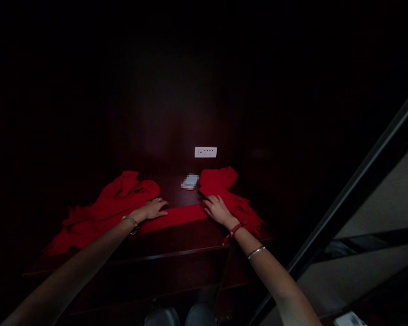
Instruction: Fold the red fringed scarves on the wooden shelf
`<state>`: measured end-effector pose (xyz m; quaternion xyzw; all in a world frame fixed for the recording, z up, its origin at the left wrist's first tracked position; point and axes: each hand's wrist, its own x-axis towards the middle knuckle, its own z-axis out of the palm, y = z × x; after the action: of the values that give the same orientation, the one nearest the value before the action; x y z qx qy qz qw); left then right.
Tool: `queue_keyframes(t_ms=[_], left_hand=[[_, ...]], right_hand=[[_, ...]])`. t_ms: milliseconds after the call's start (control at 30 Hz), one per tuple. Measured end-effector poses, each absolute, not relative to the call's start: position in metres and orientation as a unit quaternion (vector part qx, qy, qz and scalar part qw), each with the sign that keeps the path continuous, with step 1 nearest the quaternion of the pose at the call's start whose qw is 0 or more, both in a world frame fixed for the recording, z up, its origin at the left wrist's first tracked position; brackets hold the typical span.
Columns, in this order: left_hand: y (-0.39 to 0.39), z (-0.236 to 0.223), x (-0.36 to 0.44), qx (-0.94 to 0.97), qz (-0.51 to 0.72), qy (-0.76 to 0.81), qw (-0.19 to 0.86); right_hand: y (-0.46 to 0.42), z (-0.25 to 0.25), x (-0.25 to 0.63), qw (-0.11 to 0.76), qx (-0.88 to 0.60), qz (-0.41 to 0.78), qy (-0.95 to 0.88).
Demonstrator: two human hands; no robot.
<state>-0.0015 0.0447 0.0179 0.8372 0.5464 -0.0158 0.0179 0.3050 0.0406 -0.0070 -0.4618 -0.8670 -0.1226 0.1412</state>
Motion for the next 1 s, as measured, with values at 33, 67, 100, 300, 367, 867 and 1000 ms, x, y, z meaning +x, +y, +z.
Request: queue_keyframes(t_ms=[33, 67, 100, 300, 367, 867, 1000], left_hand=[[0.043, 0.013, 0.003, 0.845, -0.004, 0.534, 0.029], [0.041, 0.008, 0.007, 0.853, 0.004, 0.521, 0.043], [0.039, 0.001, 0.01, 0.858, 0.006, 0.51, 0.059], [0.026, -0.03, 0.004, 0.87, -0.009, 0.486, 0.087], [0.026, -0.028, 0.001, 0.867, -0.016, 0.488, 0.096], [0.079, 0.021, 0.054, 0.775, 0.095, 0.512, 0.358], [0.079, 0.028, 0.056, 0.743, 0.137, 0.49, 0.436]], right_hand=[[0.035, -0.015, 0.3, 0.136, -0.444, -0.105, -0.88], [0.031, -0.022, 0.298, 0.125, -0.44, -0.085, -0.885], [0.028, -0.028, 0.299, 0.109, -0.448, -0.064, -0.885], [0.034, -0.038, 0.336, 0.033, -0.517, -0.056, -0.854], [0.031, -0.032, 0.342, 0.029, -0.522, -0.076, -0.849], [0.002, -0.017, 0.264, 0.107, -0.396, -0.111, -0.905], [-0.003, -0.025, 0.267, 0.166, -0.391, -0.116, -0.898]])
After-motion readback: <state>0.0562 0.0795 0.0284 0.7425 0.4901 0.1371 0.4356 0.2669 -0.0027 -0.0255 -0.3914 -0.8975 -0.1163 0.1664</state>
